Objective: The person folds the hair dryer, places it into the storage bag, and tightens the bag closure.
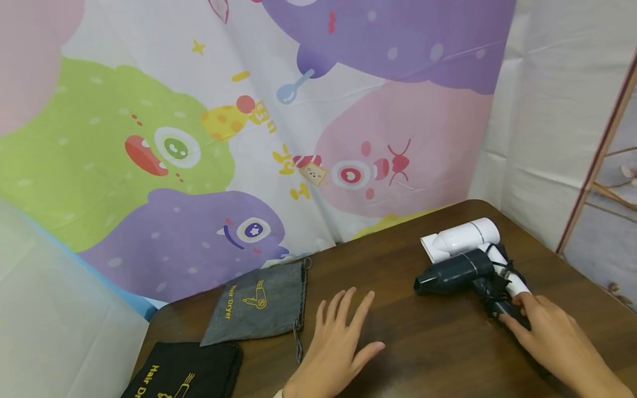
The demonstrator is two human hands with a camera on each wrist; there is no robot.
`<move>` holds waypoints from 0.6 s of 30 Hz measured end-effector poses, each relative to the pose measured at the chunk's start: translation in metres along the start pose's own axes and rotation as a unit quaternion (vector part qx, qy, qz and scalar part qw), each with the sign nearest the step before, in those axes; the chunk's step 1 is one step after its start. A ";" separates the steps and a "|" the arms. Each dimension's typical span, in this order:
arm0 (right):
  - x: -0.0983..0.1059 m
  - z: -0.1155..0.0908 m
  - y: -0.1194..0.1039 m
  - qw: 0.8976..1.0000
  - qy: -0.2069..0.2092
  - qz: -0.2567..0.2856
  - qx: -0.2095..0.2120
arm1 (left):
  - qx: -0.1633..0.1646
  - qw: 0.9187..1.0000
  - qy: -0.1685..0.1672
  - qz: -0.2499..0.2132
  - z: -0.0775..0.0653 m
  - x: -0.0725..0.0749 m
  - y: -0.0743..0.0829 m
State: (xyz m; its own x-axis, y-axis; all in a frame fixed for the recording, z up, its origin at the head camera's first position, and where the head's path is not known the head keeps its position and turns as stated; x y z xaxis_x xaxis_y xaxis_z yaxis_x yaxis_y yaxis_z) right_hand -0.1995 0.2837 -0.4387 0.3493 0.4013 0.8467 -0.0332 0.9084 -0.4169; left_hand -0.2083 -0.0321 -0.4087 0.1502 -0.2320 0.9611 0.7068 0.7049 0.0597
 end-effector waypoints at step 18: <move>-0.031 -0.003 0.023 0.988 -0.152 0.001 -0.041 | -0.035 0.999 -0.001 -0.011 0.036 -0.009 0.017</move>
State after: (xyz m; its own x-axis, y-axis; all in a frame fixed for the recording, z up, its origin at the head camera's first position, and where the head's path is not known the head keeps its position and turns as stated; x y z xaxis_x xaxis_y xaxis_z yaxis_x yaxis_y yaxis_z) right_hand -0.2080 0.2918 -0.4753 0.0520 0.4316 0.9006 0.0474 0.8997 -0.4339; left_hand -0.2225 0.0063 -0.4062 0.1324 -0.2456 0.9603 0.7562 0.6514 0.0624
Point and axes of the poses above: each hand's wrist, its own z-axis towards the middle knuckle, its own x-axis out of the back of the hand, y = z × x, the point moved 10 cm from there along z, towards the middle knuckle, and after that the axes turned 6 degrees about -x, right-handed, at the moved point
